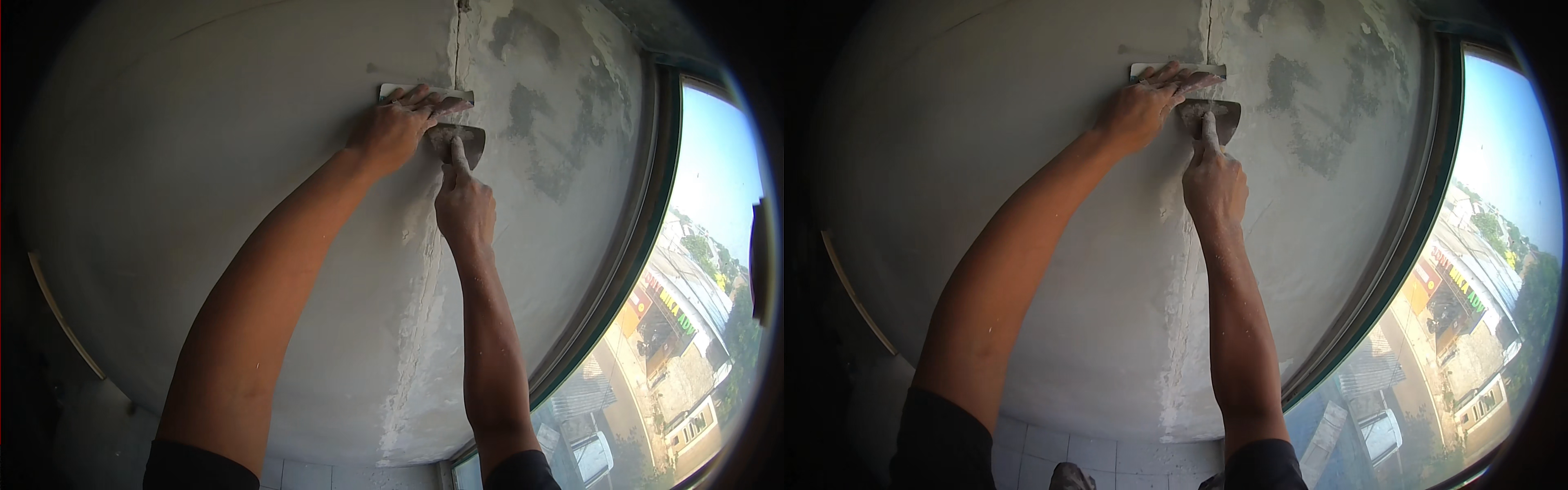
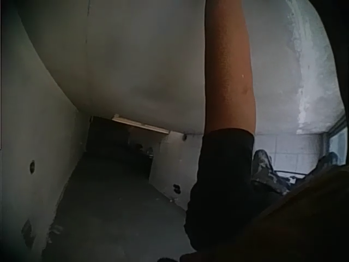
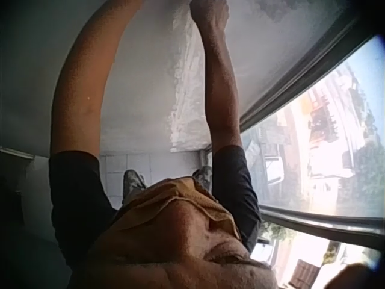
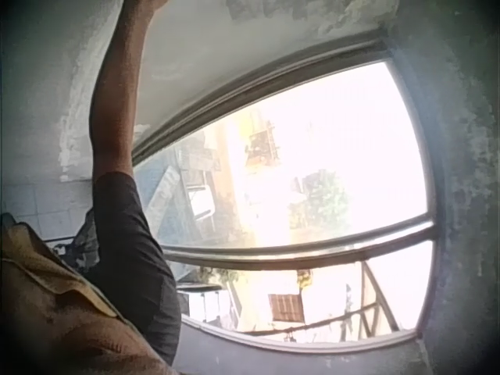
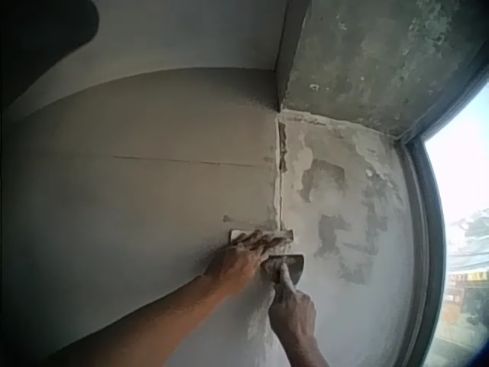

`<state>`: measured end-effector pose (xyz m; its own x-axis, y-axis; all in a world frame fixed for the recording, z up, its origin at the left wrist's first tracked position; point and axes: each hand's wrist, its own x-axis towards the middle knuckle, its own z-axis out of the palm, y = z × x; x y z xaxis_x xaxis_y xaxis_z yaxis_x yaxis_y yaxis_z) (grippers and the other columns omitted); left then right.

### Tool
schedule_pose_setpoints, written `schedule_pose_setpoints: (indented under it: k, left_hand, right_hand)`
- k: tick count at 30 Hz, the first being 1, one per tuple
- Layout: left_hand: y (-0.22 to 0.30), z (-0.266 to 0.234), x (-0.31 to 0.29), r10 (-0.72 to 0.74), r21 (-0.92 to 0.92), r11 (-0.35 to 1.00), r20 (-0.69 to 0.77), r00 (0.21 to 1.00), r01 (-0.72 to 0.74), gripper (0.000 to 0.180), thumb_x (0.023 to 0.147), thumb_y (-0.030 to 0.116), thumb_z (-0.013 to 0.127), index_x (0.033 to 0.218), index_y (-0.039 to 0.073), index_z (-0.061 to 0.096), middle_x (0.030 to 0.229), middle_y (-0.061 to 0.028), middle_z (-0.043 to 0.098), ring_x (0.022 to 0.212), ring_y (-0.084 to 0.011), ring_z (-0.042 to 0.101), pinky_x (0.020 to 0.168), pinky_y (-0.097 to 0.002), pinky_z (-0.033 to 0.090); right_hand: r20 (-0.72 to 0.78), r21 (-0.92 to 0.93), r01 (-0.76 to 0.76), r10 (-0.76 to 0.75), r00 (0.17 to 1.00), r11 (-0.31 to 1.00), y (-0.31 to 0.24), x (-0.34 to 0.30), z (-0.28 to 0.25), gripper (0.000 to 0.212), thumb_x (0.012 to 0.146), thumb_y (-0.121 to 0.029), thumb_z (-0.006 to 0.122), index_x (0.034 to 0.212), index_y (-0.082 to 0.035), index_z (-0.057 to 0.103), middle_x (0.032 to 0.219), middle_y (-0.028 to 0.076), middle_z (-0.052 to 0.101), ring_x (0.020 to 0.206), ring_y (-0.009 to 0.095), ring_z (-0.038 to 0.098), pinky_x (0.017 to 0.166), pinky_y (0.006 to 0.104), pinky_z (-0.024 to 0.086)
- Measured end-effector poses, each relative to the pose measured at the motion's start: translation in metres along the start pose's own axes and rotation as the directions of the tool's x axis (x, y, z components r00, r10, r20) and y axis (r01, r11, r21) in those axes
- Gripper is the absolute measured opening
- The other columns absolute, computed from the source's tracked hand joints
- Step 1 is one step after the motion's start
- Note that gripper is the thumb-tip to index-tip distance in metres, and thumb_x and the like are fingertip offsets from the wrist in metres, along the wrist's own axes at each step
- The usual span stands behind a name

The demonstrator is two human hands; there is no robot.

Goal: The recorder is sanding a wall around a window and then using a scraper tool on the wall.

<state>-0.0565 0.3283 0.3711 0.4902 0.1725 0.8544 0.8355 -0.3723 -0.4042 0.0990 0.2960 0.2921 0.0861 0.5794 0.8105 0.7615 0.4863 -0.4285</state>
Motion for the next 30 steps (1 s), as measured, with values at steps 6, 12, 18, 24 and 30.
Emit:
schedule_pose_setpoints:
  k: [6,12,18,24,30]
  left_hand:
    - [0.001,0.002,-0.005,0.005,0.085,0.996,-0.047,0.999,-0.001,0.037,0.104,0.025,0.047,0.129,0.002,0.062,0.134,-0.0147,0.063,0.135,-0.0237,0.051,0.116,-0.0405,0.038]
    - [0.008,-0.001,0.001,-0.084,-0.045,0.995,0.032,0.996,0.085,0.038,0.104,0.026,0.047,0.131,0.002,0.061,0.138,-0.0167,0.059,0.135,-0.0257,0.052,0.117,-0.0406,0.036]
    - [0.003,0.006,-0.004,-0.067,-0.004,0.998,-0.055,0.996,0.067,0.039,0.105,0.024,0.046,0.132,0.001,0.060,0.141,-0.0181,0.057,0.132,-0.0280,0.053,0.117,-0.0410,0.036]
    - [0.009,-0.004,-0.003,-0.193,-0.109,0.974,0.058,0.979,0.199,0.040,0.105,0.024,0.046,0.133,-0.001,0.059,0.143,-0.0177,0.055,0.133,-0.0319,0.052,0.114,-0.0430,0.040]
    - [0.008,0.015,-0.006,-0.184,-0.144,0.975,-0.087,0.979,0.170,0.042,0.104,0.024,0.046,0.133,-0.005,0.057,0.131,-0.0270,0.060,0.114,-0.0440,0.061,0.105,-0.0454,0.047]
  right_hand:
    - [0.077,0.019,-0.003,0.002,0.997,1.000,0.015,-0.026,0.011,0.045,0.103,-0.027,0.048,0.148,-0.024,0.049,0.086,0.020,0.072,0.079,0.037,0.071,0.069,0.0485,0.055]
    - [0.086,-0.018,-0.064,0.065,0.994,0.998,-0.007,0.003,-0.015,0.045,0.104,-0.028,0.045,0.148,-0.026,0.048,0.092,0.020,0.072,0.086,0.037,0.071,0.073,0.0485,0.056]
    - [0.074,-0.021,-0.015,0.016,0.997,1.000,-0.003,0.001,-0.003,0.045,0.105,-0.031,0.042,0.150,-0.027,0.046,0.096,0.021,0.072,0.091,0.038,0.071,0.077,0.0497,0.055]
    - [0.130,-0.063,-0.024,0.032,0.991,0.998,-0.002,-0.004,-0.013,0.046,0.105,-0.030,0.042,0.150,-0.027,0.045,0.098,0.024,0.071,0.091,0.039,0.071,0.079,0.0501,0.056]
    - [0.084,-0.044,-0.041,0.044,0.995,0.998,-0.006,0.022,-0.015,0.045,0.104,-0.031,0.044,0.149,-0.026,0.046,0.094,0.024,0.072,0.090,0.040,0.071,0.077,0.0509,0.055]
